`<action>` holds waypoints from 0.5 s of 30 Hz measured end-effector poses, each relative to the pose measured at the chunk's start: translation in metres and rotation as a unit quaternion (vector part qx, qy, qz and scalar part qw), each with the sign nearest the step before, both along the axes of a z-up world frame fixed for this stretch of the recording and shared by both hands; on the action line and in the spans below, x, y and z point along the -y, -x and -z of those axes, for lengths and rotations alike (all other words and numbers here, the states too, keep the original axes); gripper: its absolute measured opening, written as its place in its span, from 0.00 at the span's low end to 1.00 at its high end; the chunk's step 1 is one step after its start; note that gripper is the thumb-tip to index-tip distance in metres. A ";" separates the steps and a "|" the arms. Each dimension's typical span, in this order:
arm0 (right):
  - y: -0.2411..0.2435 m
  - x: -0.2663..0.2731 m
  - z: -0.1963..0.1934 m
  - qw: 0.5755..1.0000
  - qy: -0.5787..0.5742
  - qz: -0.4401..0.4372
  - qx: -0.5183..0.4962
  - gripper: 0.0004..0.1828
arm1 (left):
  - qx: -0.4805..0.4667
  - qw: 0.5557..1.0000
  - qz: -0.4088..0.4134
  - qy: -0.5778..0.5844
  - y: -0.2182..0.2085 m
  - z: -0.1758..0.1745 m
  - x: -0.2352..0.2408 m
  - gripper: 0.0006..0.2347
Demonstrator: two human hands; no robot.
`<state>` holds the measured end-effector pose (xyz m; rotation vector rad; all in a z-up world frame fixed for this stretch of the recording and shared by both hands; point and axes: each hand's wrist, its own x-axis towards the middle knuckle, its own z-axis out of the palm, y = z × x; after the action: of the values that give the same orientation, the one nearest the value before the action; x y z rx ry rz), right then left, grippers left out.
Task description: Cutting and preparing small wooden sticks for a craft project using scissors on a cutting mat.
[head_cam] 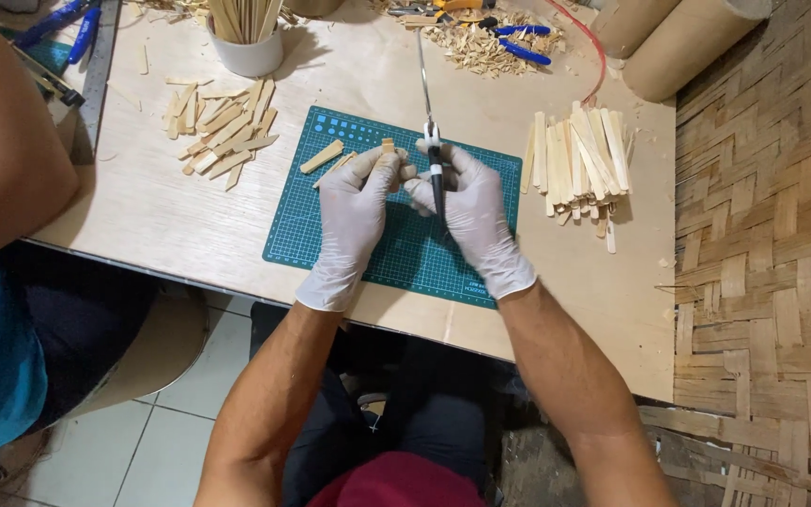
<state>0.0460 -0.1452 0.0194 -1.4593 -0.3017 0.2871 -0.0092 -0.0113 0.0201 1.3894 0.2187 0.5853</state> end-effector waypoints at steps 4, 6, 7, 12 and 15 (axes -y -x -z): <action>-0.002 0.021 -0.028 0.997 0.049 -0.048 0.023 0.31 | 0.007 0.999 0.033 0.006 0.018 -0.010 -0.008 0.06; 0.007 0.028 -0.051 0.983 0.099 -0.151 0.038 0.26 | -0.017 0.995 0.078 0.059 0.038 -0.017 -0.014 0.06; 0.007 0.029 -0.050 0.982 0.098 -0.156 0.038 0.26 | -0.017 0.996 0.072 0.059 0.046 -0.018 -0.019 0.06; 0.017 0.022 -0.055 0.934 0.152 -0.322 0.016 0.31 | -0.086 0.991 0.070 0.073 0.097 -0.031 -0.048 0.08; 0.025 0.016 -0.047 0.913 0.196 -0.358 0.022 0.34 | -0.087 0.992 0.056 0.073 0.119 -0.029 -0.063 0.09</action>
<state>0.0211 -0.1615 0.0665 -1.7045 -0.8578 0.9535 -0.1278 0.0516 0.0495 1.3017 0.3156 0.3478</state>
